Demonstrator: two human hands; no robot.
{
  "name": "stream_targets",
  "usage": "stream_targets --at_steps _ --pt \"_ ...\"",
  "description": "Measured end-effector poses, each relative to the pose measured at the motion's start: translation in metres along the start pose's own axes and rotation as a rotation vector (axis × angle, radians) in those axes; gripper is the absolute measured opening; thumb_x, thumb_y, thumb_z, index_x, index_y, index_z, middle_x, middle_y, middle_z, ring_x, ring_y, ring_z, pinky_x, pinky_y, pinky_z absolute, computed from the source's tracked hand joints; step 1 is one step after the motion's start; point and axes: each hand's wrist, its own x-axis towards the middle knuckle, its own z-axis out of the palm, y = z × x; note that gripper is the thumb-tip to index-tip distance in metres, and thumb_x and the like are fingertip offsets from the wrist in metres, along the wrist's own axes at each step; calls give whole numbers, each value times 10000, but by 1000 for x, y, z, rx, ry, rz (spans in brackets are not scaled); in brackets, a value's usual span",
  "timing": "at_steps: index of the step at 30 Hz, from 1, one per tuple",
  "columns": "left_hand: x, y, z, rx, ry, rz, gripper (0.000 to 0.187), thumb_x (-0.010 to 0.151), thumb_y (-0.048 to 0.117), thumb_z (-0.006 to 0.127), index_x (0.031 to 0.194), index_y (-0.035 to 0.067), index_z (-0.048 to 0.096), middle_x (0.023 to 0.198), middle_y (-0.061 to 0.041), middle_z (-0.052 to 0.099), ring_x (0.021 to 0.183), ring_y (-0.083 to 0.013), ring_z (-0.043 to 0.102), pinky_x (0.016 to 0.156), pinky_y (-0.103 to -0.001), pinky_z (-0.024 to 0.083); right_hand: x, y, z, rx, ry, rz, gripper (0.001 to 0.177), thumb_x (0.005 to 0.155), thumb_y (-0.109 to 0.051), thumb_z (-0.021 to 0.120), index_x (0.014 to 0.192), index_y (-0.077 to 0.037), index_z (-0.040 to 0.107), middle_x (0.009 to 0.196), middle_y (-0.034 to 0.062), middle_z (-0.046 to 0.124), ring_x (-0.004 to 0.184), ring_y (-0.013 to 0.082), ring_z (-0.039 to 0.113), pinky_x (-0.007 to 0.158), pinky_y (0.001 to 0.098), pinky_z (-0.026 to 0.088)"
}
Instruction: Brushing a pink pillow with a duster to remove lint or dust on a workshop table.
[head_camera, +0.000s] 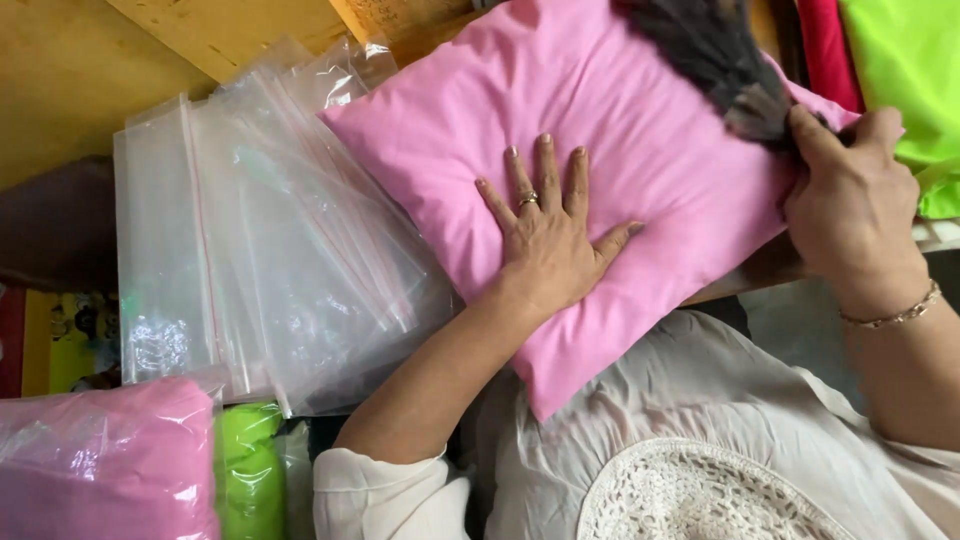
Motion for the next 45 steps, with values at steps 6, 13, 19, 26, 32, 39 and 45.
stream_targets --at_steps 6,13,19,26,32,39,45 --pt "3 -4 7 -238 -1 72 787 824 625 297 1383 74 366 1472 -242 234 1368 -493 -17 958 -810 -22 -40 -50 -29 182 -35 -360 729 705 -98 684 1411 -167 513 1019 165 460 664 333 541 485 447 489" --pt "-1 -2 10 11 122 12 881 853 743 189 1481 126 163 1525 -220 78 1381 -496 40 1017 -747 74 26 -12 -22 71 -187 38 645 842 0 422 1435 -228 538 1013 259 399 555 647 559 558 710 485" --pt "3 -2 25 -56 112 39 858 838 722 151 1461 136 227 1511 -233 133 1372 -511 55 1013 -749 55 -3 -61 -40 58 222 -253 446 991 28 599 1427 -62 629 1007 213 451 628 365 545 436 508 524" --pt "-7 -9 13 -42 197 97 782 834 741 284 1335 141 305 1349 -213 269 1251 -471 269 993 -733 182 51 -41 -1 -18 -90 -314 413 940 -174 479 1340 -206 578 975 157 444 494 386 570 426 504 512" --pt "-7 -11 12 -68 5 121 900 858 753 151 1489 140 -37 1530 -233 -77 1385 -484 -87 1034 -717 -25 72 -24 -3 42 66 -201 516 842 -38 570 1338 -104 698 1065 273 508 664 511 602 590 566 520" --pt "-11 -8 -18 -244 -78 113 838 773 711 161 1125 57 549 1079 -217 529 1062 -455 496 1026 -762 99 13 -74 -32 119 -233 -388 485 962 -72 450 1435 -165 498 994 152 422 427 264 519 348 366 517" --pt "8 -34 -80 -523 -267 75 477 924 465 413 1048 50 611 1052 -157 599 891 -258 656 805 -405 551 49 3 -8 244 -44 -56 448 988 -227 614 1382 -14 627 1085 342 501 908 507 546 797 538 437"
